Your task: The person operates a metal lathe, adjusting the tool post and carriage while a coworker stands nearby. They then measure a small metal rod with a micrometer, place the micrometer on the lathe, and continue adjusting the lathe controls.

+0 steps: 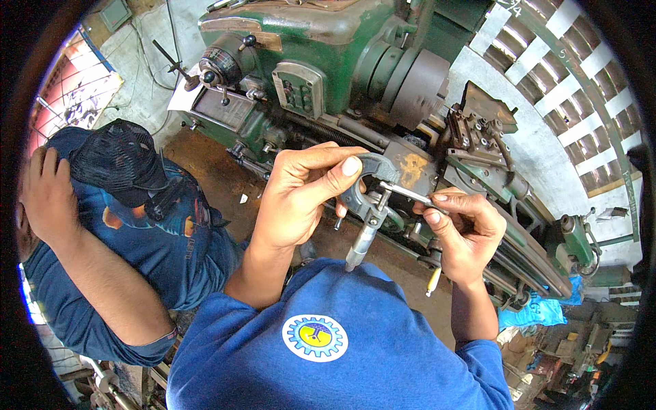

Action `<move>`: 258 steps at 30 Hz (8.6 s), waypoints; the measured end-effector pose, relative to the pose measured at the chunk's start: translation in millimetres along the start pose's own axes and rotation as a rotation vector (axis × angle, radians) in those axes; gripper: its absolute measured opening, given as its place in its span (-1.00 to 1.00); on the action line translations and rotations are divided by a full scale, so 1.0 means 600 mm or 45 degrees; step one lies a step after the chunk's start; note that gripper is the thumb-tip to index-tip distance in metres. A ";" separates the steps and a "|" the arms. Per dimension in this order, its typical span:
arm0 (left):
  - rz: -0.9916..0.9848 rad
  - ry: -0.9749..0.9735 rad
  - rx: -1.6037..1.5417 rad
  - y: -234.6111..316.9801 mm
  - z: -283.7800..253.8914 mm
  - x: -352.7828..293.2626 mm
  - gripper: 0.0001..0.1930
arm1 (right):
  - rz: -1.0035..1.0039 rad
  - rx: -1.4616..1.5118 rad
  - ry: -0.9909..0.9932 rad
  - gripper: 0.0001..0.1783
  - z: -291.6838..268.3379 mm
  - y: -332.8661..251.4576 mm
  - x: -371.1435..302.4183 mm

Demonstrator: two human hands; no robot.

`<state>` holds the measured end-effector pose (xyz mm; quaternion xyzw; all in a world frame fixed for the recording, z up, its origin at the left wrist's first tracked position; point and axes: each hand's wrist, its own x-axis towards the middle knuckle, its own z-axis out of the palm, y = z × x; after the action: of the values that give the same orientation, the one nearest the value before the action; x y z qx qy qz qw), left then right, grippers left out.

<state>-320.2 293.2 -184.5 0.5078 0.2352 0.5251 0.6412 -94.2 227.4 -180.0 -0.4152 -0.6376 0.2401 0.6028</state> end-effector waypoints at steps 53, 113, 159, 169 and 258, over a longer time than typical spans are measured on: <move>0.026 0.028 0.039 0.033 0.014 -0.002 -0.72 | -0.034 0.111 0.107 -0.83 0.003 -0.020 0.002; 0.036 0.061 0.108 0.030 0.017 -0.007 -0.71 | -0.022 0.051 0.115 -0.82 0.008 -0.029 -0.006; -0.001 0.220 0.232 -0.009 -0.077 0.041 -0.73 | 0.163 0.157 0.328 -0.87 0.039 0.084 -0.011; 0.148 0.468 -0.096 0.012 -0.185 0.105 -0.74 | -0.253 -0.579 0.212 -0.84 0.161 0.202 0.297; 0.493 0.041 1.284 -0.121 -0.090 0.038 -0.84 | -0.152 -1.195 -0.375 -0.47 0.290 0.380 0.699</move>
<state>-326.0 340.6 -264.5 0.7786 0.3700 0.4633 0.2056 -178.1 728.0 -152.6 -0.5662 -0.7781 -0.0519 0.2670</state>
